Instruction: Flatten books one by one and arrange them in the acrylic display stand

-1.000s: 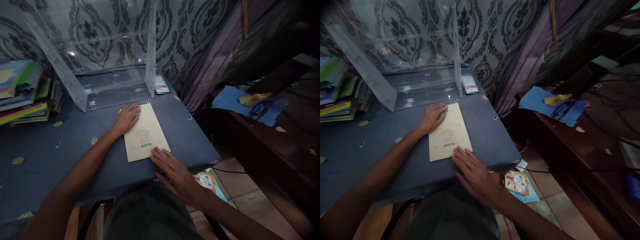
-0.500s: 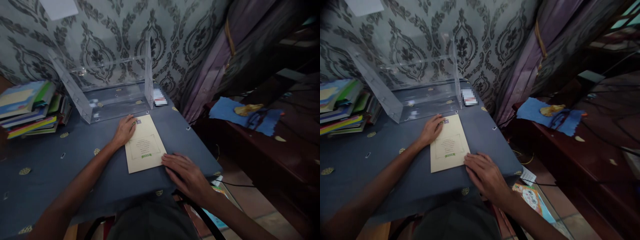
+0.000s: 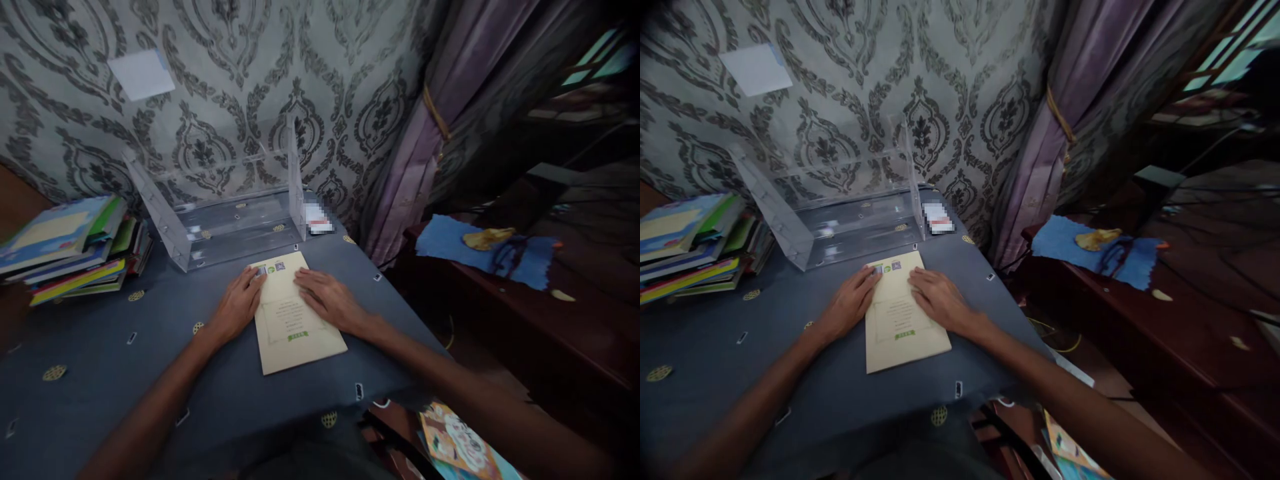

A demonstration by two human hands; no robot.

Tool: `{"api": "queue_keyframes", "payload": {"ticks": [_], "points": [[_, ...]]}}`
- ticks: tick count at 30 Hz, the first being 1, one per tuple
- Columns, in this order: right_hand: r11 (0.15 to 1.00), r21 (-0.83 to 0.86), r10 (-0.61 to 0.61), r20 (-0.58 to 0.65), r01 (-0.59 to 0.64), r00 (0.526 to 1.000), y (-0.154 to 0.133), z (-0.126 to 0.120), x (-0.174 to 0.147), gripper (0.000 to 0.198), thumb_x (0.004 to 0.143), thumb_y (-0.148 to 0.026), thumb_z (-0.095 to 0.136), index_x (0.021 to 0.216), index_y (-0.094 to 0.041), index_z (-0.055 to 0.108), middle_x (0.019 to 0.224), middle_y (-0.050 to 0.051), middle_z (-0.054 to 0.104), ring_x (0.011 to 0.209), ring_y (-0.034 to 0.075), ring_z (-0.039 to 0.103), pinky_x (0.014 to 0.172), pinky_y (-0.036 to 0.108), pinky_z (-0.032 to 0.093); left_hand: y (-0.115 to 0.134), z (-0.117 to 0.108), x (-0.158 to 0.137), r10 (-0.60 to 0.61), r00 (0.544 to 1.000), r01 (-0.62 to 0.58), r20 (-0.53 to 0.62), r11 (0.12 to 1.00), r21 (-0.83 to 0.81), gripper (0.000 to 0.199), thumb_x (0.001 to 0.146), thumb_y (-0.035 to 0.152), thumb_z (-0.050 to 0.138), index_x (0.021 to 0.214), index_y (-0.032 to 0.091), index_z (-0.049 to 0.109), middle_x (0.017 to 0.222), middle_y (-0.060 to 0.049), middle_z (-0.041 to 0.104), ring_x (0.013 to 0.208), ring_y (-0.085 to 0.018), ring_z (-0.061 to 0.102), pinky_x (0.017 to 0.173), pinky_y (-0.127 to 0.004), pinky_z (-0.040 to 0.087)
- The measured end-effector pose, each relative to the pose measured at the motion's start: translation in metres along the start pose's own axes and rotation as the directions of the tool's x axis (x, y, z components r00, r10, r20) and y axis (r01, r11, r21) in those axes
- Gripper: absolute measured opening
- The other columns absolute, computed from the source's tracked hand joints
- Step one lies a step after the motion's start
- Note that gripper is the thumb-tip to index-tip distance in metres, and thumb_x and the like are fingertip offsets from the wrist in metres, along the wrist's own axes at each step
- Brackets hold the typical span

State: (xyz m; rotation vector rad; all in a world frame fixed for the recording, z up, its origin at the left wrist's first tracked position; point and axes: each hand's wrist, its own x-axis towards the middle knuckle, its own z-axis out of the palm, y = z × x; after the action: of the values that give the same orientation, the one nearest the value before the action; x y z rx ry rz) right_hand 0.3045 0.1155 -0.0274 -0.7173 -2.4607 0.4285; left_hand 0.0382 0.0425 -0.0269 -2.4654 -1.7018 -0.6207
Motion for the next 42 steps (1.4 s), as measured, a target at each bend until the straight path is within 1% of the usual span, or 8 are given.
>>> {"api": "queue_keyframes", "payload": {"ticks": [6,11,18,22,28,35,39,42], "points": [[0.998,0.048,0.045,0.003,-0.046,0.999,0.029,0.009,0.046,0.037,0.097,-0.025,0.05,0.129,-0.017,0.067,0.138,0.014,0.064,0.137,0.027,0.053,0.114,0.05,0.044,-0.015,-0.031,-0.003,0.147,0.965,-0.154,0.215,0.988,0.015,0.048,0.099,0.016,0.042,0.145,0.023,0.049,0.155,-0.013,0.048,0.144,-0.028,0.045,0.111,-0.048,0.048],[0.995,0.092,0.033,-0.007,-0.032,0.999,0.035,0.011,0.051,0.038,0.098,-0.024,0.048,0.129,-0.014,0.067,0.137,0.015,0.065,0.137,0.028,0.053,0.113,0.05,0.044,-0.005,-0.053,0.001,0.242,0.928,-0.294,0.282,0.942,0.162,0.042,0.097,0.013,0.05,0.136,0.026,0.057,0.142,-0.012,0.061,0.132,-0.028,0.058,0.106,-0.046,0.05],[0.996,0.081,0.043,-0.014,-0.041,0.999,0.033,0.012,0.05,0.037,0.096,-0.021,0.048,0.127,-0.014,0.067,0.135,0.015,0.066,0.136,0.027,0.054,0.113,0.049,0.045,0.001,-0.071,0.013,0.562,0.742,-0.654,0.366,0.726,0.212,0.046,0.097,0.005,0.047,0.14,0.019,0.048,0.131,-0.015,0.067,0.125,-0.026,0.063,0.1,-0.037,0.05],[0.997,0.067,0.044,-0.023,-0.043,0.999,0.029,0.011,0.051,0.037,0.095,-0.018,0.048,0.126,-0.013,0.068,0.134,0.016,0.067,0.135,0.027,0.055,0.112,0.049,0.046,-0.005,-0.065,0.015,0.626,0.7,-0.709,0.343,0.663,0.238,0.044,0.097,0.005,0.046,0.139,0.017,0.049,0.131,-0.016,0.066,0.128,-0.027,0.061,0.103,-0.039,0.049],[0.993,0.104,0.055,-0.061,-0.048,0.997,0.029,0.011,0.051,0.038,0.094,-0.014,0.048,0.125,-0.018,0.07,0.132,0.012,0.069,0.133,0.025,0.058,0.111,0.049,0.047,-0.007,-0.04,0.012,0.601,0.748,-0.662,0.283,0.708,0.247,0.046,0.098,0.01,0.051,0.142,0.019,0.046,0.138,-0.015,0.063,0.137,-0.029,0.053,0.117,-0.051,0.039],[0.961,0.262,0.09,-0.007,-0.085,0.996,0.024,-0.005,0.045,0.032,0.096,-0.027,0.051,0.118,-0.021,0.074,0.131,0.01,0.07,0.131,0.025,0.06,0.109,0.047,0.049,0.006,-0.019,0.013,0.428,0.904,-0.428,0.006,0.904,0.006,0.038,0.103,0.036,0.048,0.134,0.017,0.056,0.132,-0.016,0.068,0.129,-0.025,0.061,0.108,-0.045,0.05],[0.87,0.443,0.179,0.126,-0.216,0.976,0.025,-0.021,0.043,0.043,0.097,-0.054,0.052,0.109,-0.021,0.077,0.122,0.009,0.074,0.119,0.03,0.066,0.104,0.048,0.051,0.023,-0.023,0.014,0.167,0.981,-0.191,-0.097,0.906,-0.379,0.035,0.101,0.044,0.049,0.118,0.021,0.069,0.112,-0.012,0.076,0.104,-0.023,0.072,0.093,-0.038,0.056],[0.761,0.575,0.224,0.202,-0.301,0.953,0.03,-0.026,0.044,0.067,0.094,-0.074,0.042,0.098,-0.018,0.079,0.1,0.009,0.079,0.1,0.028,0.072,0.094,0.045,0.056,0.028,-0.03,0.015,-0.159,0.987,0.108,-0.03,0.785,-0.61,0.039,0.096,0.052,0.054,0.095,0.021,0.076,0.09,-0.005,0.076,0.084,-0.022,0.071,0.079,-0.032,0.055]]}}
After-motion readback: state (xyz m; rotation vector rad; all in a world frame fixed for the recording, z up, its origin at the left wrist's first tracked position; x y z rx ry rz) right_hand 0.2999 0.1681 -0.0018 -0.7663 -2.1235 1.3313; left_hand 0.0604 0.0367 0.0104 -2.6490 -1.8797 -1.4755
